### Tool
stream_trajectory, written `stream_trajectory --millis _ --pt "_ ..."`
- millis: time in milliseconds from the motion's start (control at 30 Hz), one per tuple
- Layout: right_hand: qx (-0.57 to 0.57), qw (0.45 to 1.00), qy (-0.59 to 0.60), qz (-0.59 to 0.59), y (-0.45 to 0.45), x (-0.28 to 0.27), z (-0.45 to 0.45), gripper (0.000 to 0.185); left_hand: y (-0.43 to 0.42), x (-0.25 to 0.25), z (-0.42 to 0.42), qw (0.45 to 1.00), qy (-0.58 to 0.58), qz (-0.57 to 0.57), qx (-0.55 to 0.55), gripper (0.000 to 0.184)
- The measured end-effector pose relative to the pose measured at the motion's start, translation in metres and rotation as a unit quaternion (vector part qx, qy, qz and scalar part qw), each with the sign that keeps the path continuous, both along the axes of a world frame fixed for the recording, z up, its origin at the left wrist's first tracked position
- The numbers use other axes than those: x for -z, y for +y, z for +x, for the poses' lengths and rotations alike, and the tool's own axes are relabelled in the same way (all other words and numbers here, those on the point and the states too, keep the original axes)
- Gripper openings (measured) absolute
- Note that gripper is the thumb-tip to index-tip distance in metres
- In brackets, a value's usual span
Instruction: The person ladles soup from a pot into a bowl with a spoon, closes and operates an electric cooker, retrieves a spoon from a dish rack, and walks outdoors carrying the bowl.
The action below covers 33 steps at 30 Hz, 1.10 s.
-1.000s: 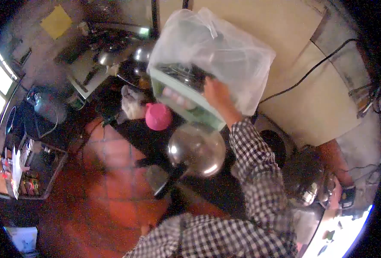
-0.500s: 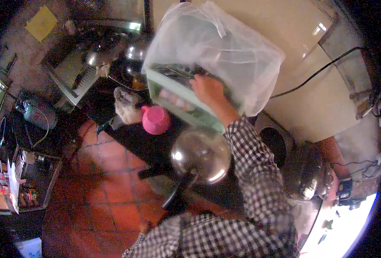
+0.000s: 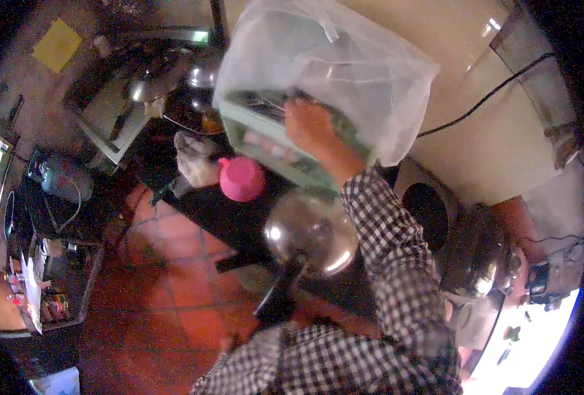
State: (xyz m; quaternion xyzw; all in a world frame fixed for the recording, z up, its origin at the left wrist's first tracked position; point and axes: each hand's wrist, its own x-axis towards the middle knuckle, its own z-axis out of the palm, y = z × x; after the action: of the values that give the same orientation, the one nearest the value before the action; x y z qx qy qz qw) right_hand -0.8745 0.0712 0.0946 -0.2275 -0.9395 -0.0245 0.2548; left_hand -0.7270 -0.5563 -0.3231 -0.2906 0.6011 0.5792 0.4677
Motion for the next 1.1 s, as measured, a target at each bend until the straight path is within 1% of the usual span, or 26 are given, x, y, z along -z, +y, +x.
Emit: stream_trajectory --millis 33,67,133,233,267,333,367,400,433,467,500,533,567,600,667,767,867,967,1067,1100 --pt "0.001 1.0 0.019 0.024 -0.003 -0.001 0.005 0.013 -0.001 0.006 -0.001 0.999 -0.004 0.041 -0.026 0.014" --pt "0.001 1.0 0.023 0.021 -0.004 -0.003 0.011 0.012 -0.002 0.011 -0.003 1.0 0.01 0.029 0.003 0.013" --pt "0.0 0.999 0.032 0.017 -0.015 -0.017 0.025 0.011 0.008 0.005 -0.014 0.997 0.037 0.007 0.061 0.01" --pt "-0.002 0.999 0.042 -0.01 -0.033 -0.031 0.064 0.008 0.002 -0.015 -0.015 0.993 0.049 -0.05 0.098 0.009" --pt "-0.036 0.993 0.096 -0.055 -0.037 -0.03 0.081 0.007 -0.004 -0.015 -0.014 0.996 0.028 -0.021 0.077 0.009" --pt "-0.105 0.965 0.211 -0.117 -0.055 -0.027 0.125 0.008 0.0 0.015 -0.014 0.997 -0.005 0.061 0.035 0.012" --pt "-0.063 0.944 0.219 -0.239 -0.069 -0.023 0.147 0.008 -0.003 0.015 -0.016 0.997 -0.005 0.063 0.04 0.012" --pt "-0.02 0.906 0.226 -0.358 -0.085 -0.02 0.168 0.009 0.003 0.009 -0.02 0.997 -0.001 0.06 0.057 0.013" --pt "-0.007 0.838 0.226 -0.497 -0.099 -0.014 0.191 0.01 0.01 0.006 -0.023 0.995 0.005 0.05 0.08 0.013" --pt "-0.015 0.769 0.258 -0.584 -0.114 -0.004 0.214 0.01 0.017 -0.003 -0.026 0.993 0.017 0.036 0.111 0.014" --pt "-0.014 0.691 0.292 -0.661 -0.129 0.007 0.237 0.01 0.021 -0.01 -0.027 0.989 0.031 0.024 0.14 0.015" --pt "-0.016 0.7 0.288 -0.653 -0.142 0.027 0.262 0.009 0.027 -0.015 -0.027 0.985 0.04 0.019 0.166 0.015" --pt "-0.042 0.649 0.302 -0.697 -0.158 0.031 0.288 0.009 0.037 -0.019 -0.027 0.98 0.052 0.017 0.193 0.016" --pt "-0.027 0.638 0.314 -0.703 -0.175 0.038 0.311 0.009 0.043 -0.021 -0.026 0.972 0.065 0.017 0.224 0.017" --pt "0.02 0.596 0.322 -0.735 -0.205 0.052 0.363 0.01 0.058 -0.028 -0.025 0.952 0.088 0.017 0.292 0.019" --pt "0.083 0.587 0.373 -0.713 -0.25 0.07 0.446 0.01 0.096 -0.045 -0.017 0.895 0.129 0.021 0.426 0.022" --pt "0.192 0.601 0.401 -0.664 -0.295 0.078 0.513 0.014 0.138 -0.062 0.004 0.808 0.182 0.044 0.559 0.025" --pt "0.273 0.668 0.463 -0.516 -0.342 0.096 0.577 0.01 0.181 -0.087 0.059 0.707 0.232 0.093 0.661 0.029" --pt "0.312 0.659 0.531 -0.433 -0.376 0.119 0.623 0.009 0.219 -0.114 0.126 0.611 0.27 0.156 0.727 0.032" --pt "0.31 0.557 0.605 -0.477 -0.387 0.117 0.64 0.008 0.23 -0.123 0.153 0.582 0.278 0.18 0.743 0.033"
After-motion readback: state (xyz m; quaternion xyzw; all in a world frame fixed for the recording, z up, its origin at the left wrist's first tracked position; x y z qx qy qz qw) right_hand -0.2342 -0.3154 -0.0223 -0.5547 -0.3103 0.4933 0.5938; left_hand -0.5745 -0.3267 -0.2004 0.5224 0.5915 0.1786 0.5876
